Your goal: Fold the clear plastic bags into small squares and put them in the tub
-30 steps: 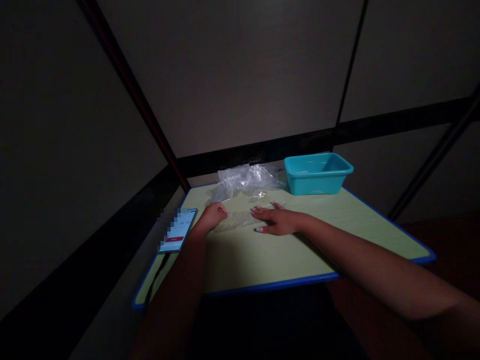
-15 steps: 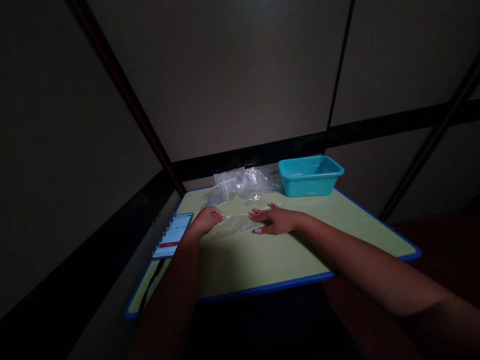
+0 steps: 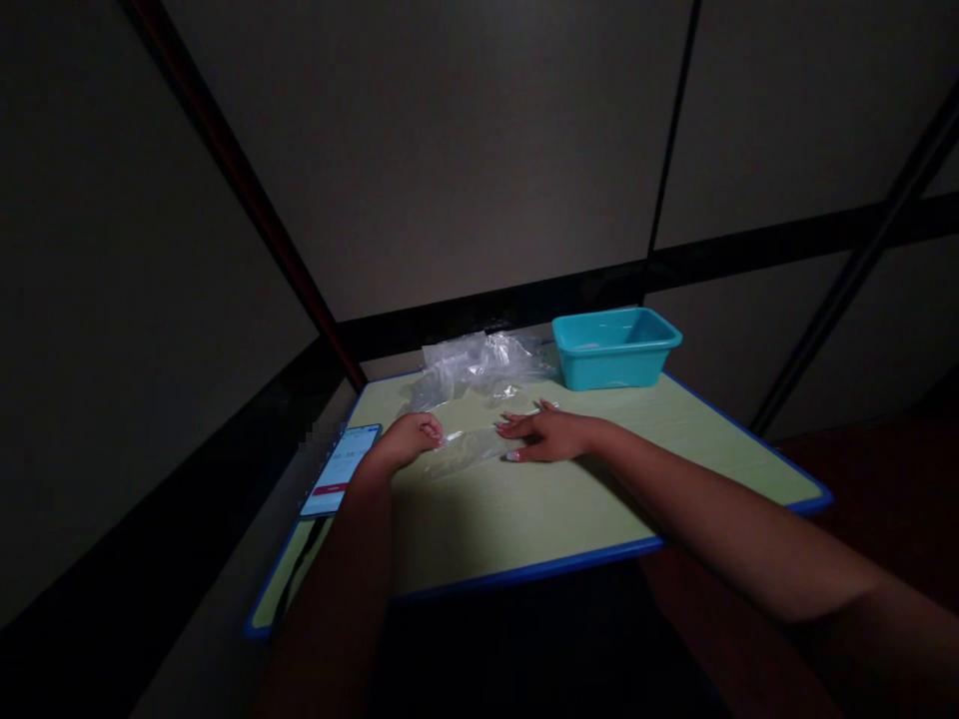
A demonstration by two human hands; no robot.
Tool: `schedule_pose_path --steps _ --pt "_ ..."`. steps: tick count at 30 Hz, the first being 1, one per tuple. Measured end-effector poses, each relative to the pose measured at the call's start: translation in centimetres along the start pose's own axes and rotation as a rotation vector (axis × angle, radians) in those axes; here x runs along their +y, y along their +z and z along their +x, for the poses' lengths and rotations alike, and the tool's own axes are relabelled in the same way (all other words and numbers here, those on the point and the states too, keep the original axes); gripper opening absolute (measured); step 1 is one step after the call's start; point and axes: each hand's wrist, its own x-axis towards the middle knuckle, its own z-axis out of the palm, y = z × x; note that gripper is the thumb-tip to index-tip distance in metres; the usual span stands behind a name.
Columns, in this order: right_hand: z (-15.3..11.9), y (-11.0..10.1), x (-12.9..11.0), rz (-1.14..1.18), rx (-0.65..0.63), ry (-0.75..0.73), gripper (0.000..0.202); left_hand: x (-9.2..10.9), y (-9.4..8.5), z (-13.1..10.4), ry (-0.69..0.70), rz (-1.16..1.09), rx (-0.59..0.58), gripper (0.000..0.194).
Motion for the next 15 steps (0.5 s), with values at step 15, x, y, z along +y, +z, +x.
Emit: schedule_pose_path --steps 15 --pt "-0.23 -0.33 -0.35 0.038 0.0 0.015 0.06 -0.09 -0.31 -0.15 -0.001 -0.04 -0.07 0.014"
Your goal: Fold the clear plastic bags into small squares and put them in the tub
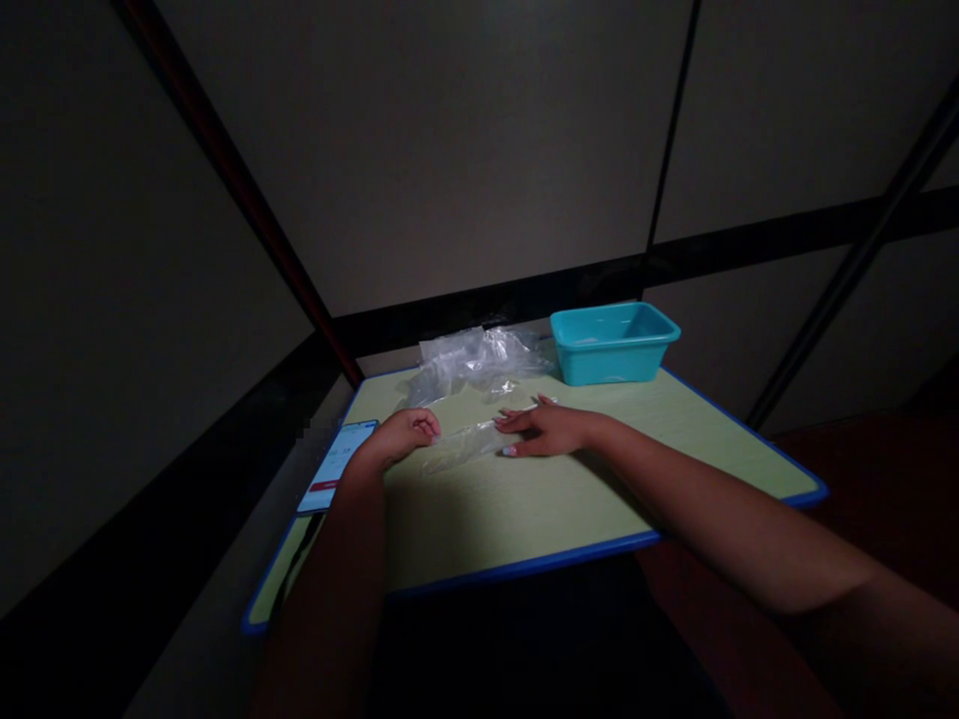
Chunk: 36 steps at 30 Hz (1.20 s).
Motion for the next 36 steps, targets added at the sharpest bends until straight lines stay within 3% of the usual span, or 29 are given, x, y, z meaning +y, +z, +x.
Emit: schedule_pose_path --steps 16,26,36 --pt "0.1 0.1 0.2 -0.02 0.008 -0.005 0.056 0.7 0.0 -0.4 -0.06 0.077 0.014 0.01" --pt "1.2 1.3 -0.6 -0.079 0.276 -0.064 0.046 0.0 -0.1 0.0 -0.037 -0.02 0.013 0.014" --pt "2.8 2.7 -1.2 -0.025 0.246 -0.057 0.035 -0.2 -0.3 0.2 -0.032 0.03 -0.054 0.012"
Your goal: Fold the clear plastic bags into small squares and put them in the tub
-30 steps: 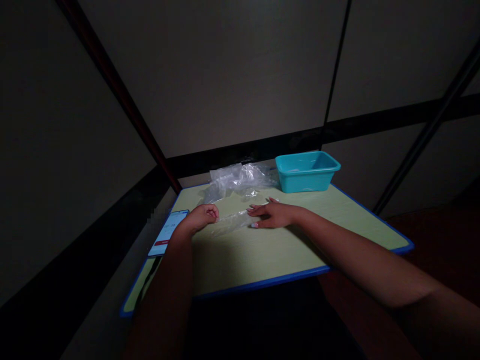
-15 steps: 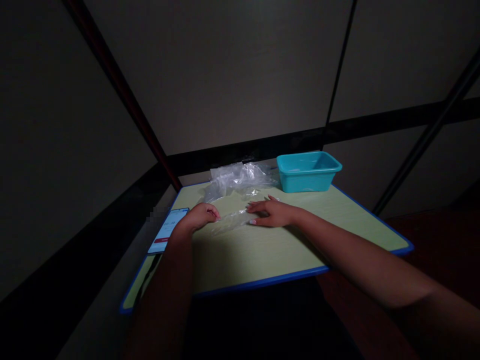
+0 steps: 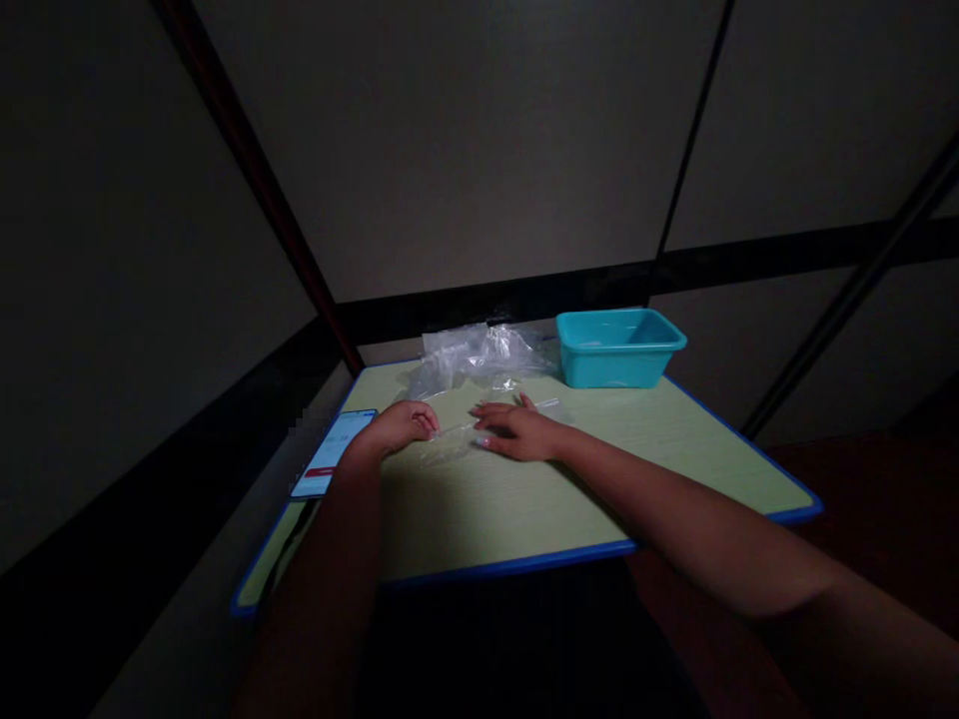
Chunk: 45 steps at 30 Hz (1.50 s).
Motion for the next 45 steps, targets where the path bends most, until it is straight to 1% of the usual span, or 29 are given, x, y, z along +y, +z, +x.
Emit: schedule_pose_path --steps 7,13,18,26,33,37,40,45 --pt "0.22 0.41 0.28 0.021 -0.004 -0.048 0.036 0.03 0.04 0.02 -0.016 0.01 -0.006 0.011" --pt "0.28 0.61 0.81 0.007 -0.013 -0.072 0.036 0.11 0.0 -0.08 -0.018 0.059 0.008 0.015" --pt "0.19 0.55 0.8 0.001 -0.012 -0.063 0.037 0.23 -0.06 -0.18 -0.021 0.082 -0.018 0.015" --pt "0.08 0.08 0.62 0.01 -0.019 -0.038 0.033 -0.13 -0.07 0.01 -0.012 0.05 0.038 0.014" --pt "0.12 0.26 1.0 0.018 -0.019 -0.052 0.033 -0.24 -0.14 0.07 -0.04 0.023 0.022 0.011" --pt "0.05 0.1 0.83 0.008 0.014 -0.023 0.038 -0.33 -0.19 0.07 -0.022 0.04 0.025 0.012" --pt "-0.01 -0.02 0.58 -0.046 0.031 0.021 0.044 -0.34 -0.17 0.02 -0.01 0.036 0.026 0.014" --pt "0.04 0.12 0.74 -0.145 -0.02 0.045 0.049 -0.15 -0.11 -0.07 -0.024 0.033 0.024 0.015"
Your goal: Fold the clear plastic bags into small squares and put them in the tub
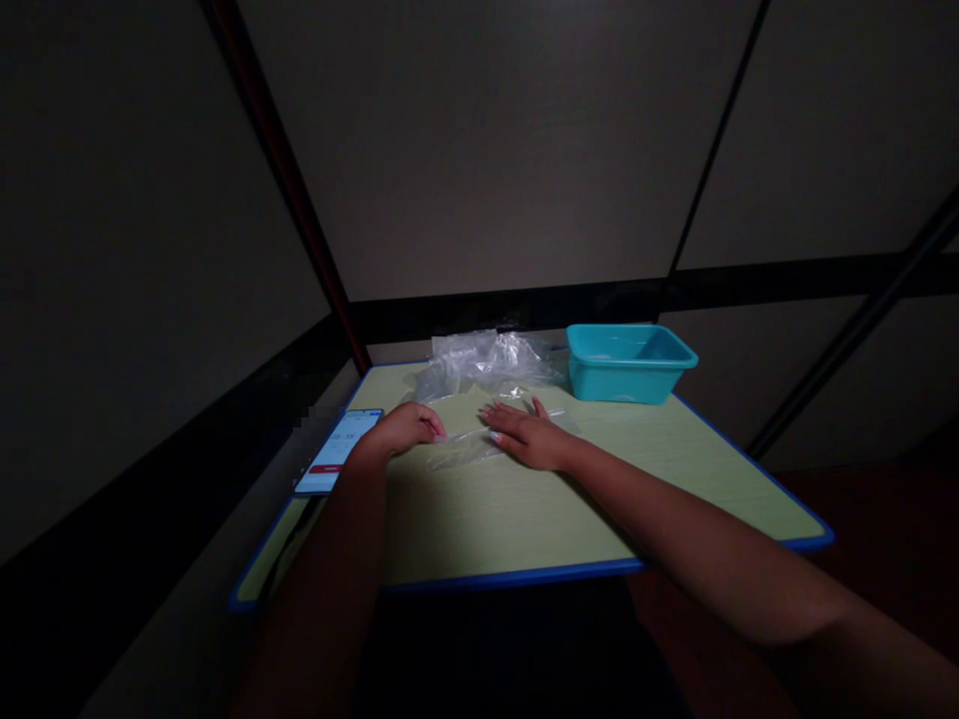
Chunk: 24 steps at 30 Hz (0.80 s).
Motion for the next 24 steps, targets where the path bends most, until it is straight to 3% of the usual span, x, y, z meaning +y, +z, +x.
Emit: schedule_pose_path --steps 8,15,24 --pt "0.1 0.6 0.6 -0.066 -0.044 -0.005 0.054 0.4 0.0 -0.2 0.024 0.077 -0.021 0.015" --pt "-0.3 0.3 0.0 -0.161 0.02 -0.084 0.053 -0.1 0.3 0.1 0.036 -0.007 -0.016 0.015" --pt "2.0 0.7 -1.5 -0.06 -0.077 -0.141 0.054 -0.1 0.4 0.4 0.065 -0.038 -0.022 0.013"
